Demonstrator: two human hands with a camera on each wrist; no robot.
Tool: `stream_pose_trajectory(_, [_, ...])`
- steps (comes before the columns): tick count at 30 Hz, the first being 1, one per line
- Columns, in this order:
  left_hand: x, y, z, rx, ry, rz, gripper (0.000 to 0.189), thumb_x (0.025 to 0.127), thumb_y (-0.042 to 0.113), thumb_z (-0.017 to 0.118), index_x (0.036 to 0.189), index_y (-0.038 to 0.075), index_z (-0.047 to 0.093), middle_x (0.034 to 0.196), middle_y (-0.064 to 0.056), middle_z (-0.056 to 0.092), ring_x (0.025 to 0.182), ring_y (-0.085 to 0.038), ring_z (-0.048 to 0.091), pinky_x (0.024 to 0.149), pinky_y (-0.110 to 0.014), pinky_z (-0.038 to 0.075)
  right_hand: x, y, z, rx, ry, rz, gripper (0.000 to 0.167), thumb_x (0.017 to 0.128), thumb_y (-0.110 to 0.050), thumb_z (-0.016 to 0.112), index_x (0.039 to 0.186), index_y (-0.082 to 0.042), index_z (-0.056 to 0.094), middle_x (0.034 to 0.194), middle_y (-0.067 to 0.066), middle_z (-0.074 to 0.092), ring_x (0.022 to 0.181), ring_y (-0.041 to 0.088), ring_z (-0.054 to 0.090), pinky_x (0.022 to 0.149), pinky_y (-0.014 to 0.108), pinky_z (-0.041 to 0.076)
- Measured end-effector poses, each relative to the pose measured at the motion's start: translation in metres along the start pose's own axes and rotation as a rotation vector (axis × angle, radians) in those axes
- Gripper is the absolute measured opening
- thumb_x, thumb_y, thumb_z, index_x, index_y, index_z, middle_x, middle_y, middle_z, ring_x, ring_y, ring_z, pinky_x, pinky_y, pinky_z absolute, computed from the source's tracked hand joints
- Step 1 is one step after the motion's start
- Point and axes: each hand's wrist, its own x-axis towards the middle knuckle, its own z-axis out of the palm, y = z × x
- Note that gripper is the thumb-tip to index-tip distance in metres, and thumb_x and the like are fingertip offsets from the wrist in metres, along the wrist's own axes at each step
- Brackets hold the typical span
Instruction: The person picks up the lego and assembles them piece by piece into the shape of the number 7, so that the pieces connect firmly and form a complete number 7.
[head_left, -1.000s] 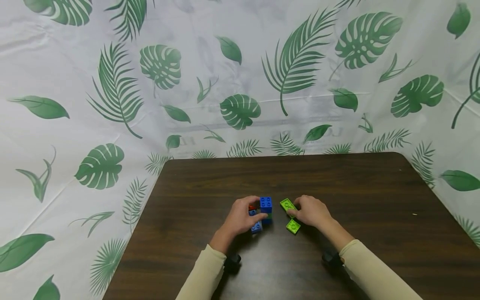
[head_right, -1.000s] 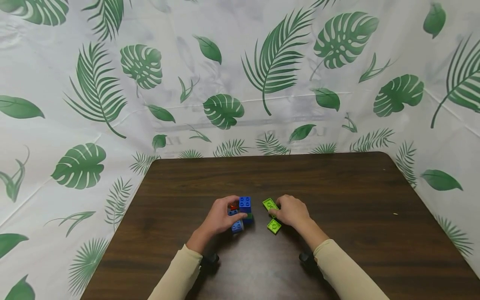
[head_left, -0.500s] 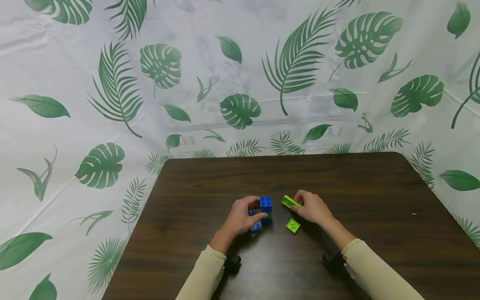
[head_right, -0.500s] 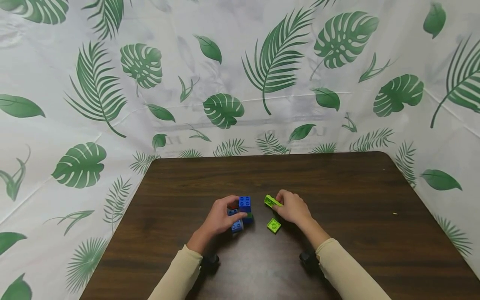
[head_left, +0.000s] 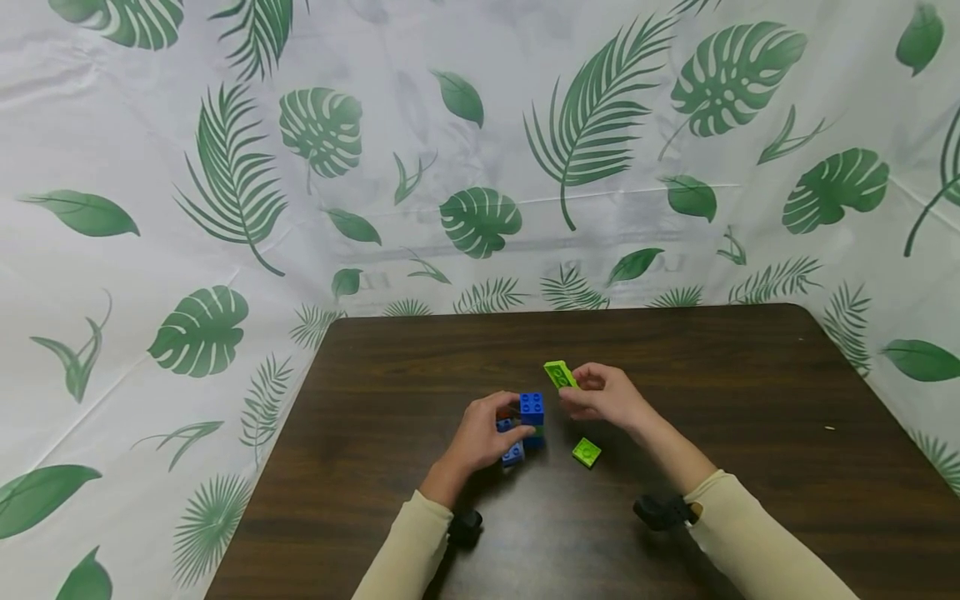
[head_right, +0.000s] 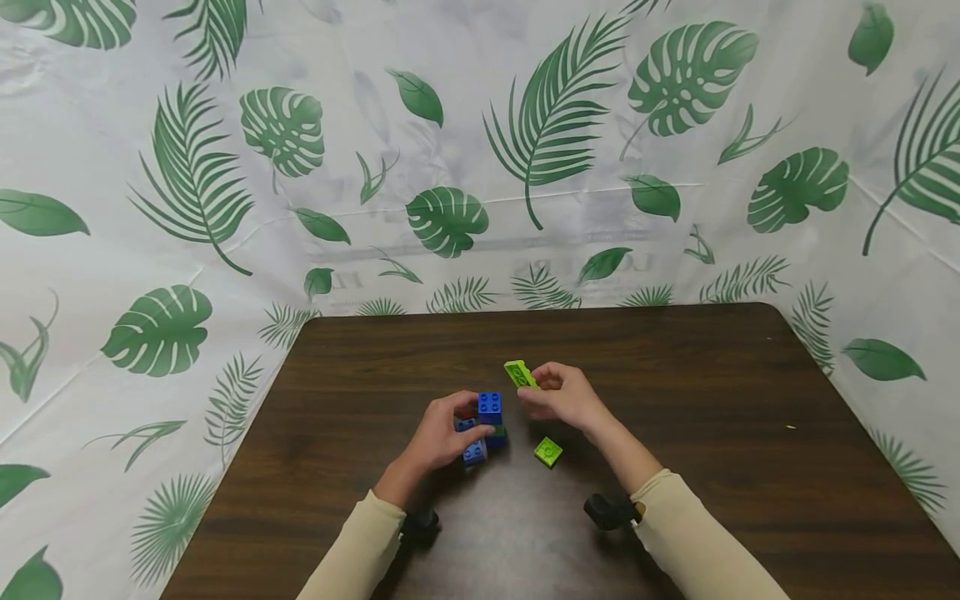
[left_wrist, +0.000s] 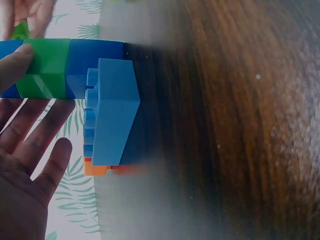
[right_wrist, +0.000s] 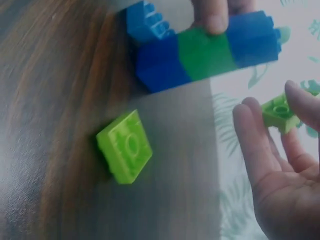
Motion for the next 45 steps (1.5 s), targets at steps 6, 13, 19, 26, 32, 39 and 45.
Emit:
stream_pose_trajectory(6, [0.0, -0.001, 0.001, -0.027, -0.001, 0.022, 0.034, 0.086, 0.022, 0.078, 0.115, 0.008, 0.066, 0.106, -0.005, 0.068, 0.095, -0.027, 0.069, 0.083, -0.041, 0.056, -0.006, -0.015, 0.015, -0.217, 0.067, -0.2, 0.037, 0.081, -0.027, 0.082, 0.101, -0.002, 0.066, 0.092, 0.009, 0.068, 0.084, 0.031, 0.068, 0.076, 0.041, 0.058])
stream_pose_trajectory(13, [0.0, -0.001, 0.0, -0.039, -0.009, 0.03, 0.036, 0.087, 0.022, 0.077, 0.119, 0.011, 0.065, 0.11, -0.004, 0.068, 0.096, -0.023, 0.069, 0.084, -0.041, 0.056, -0.014, -0.025, 0.037, -0.481, 0.156, -0.456, 0.03, 0.075, -0.031, 0.086, 0.094, -0.017, 0.068, 0.091, -0.004, 0.066, 0.08, 0.013, 0.065, 0.073, 0.031, 0.057])
stream_pose_trajectory(19, [0.0, -0.002, 0.0, -0.058, 0.014, 0.057, 0.036, 0.085, 0.019, 0.079, 0.118, 0.01, 0.066, 0.11, -0.005, 0.068, 0.096, -0.026, 0.069, 0.084, -0.041, 0.056, -0.013, -0.023, 0.046, -0.654, 0.15, -0.624, 0.032, 0.071, -0.029, 0.089, 0.091, -0.021, 0.065, 0.091, -0.012, 0.06, 0.085, 0.014, 0.062, 0.078, 0.039, 0.055])
stream_pose_trajectory(26, [-0.001, -0.002, 0.001, -0.037, 0.025, 0.039, 0.034, 0.085, 0.021, 0.079, 0.113, 0.007, 0.066, 0.106, -0.01, 0.069, 0.095, -0.029, 0.069, 0.081, -0.041, 0.056, -0.01, -0.02, 0.049, -0.667, 0.124, -0.719, 0.034, 0.069, -0.022, 0.09, 0.088, -0.019, 0.062, 0.091, -0.01, 0.057, 0.083, 0.009, 0.057, 0.075, 0.041, 0.055])
stream_pose_trajectory(32, [-0.002, -0.002, 0.001, -0.005, 0.022, 0.023, 0.035, 0.085, 0.023, 0.079, 0.113, 0.007, 0.066, 0.105, -0.009, 0.069, 0.093, -0.026, 0.069, 0.079, -0.041, 0.057, -0.011, -0.021, 0.048, -0.72, 0.095, -0.756, 0.032, 0.072, -0.023, 0.089, 0.089, -0.018, 0.063, 0.095, -0.009, 0.057, 0.085, 0.007, 0.056, 0.075, 0.038, 0.055])
stream_pose_trajectory(39, [-0.001, -0.002, 0.001, -0.004, 0.012, 0.019, 0.038, 0.086, 0.026, 0.078, 0.117, 0.007, 0.065, 0.106, -0.007, 0.069, 0.094, -0.025, 0.069, 0.08, -0.038, 0.057, -0.013, -0.026, 0.041, -0.732, 0.0, -0.734, 0.021, 0.081, -0.015, 0.082, 0.094, -0.017, 0.066, 0.1, -0.008, 0.06, 0.087, 0.012, 0.059, 0.078, 0.041, 0.055])
stream_pose_trajectory(45, [-0.003, -0.001, 0.0, -0.009, -0.007, -0.007, 0.04, 0.088, 0.03, 0.075, 0.119, 0.007, 0.064, 0.106, -0.008, 0.068, 0.094, -0.024, 0.068, 0.079, -0.04, 0.056, -0.014, -0.028, 0.041, -0.777, -0.024, -0.698, 0.018, 0.082, -0.014, 0.081, 0.097, -0.018, 0.072, 0.103, -0.008, 0.062, 0.091, 0.019, 0.065, 0.082, 0.036, 0.055])
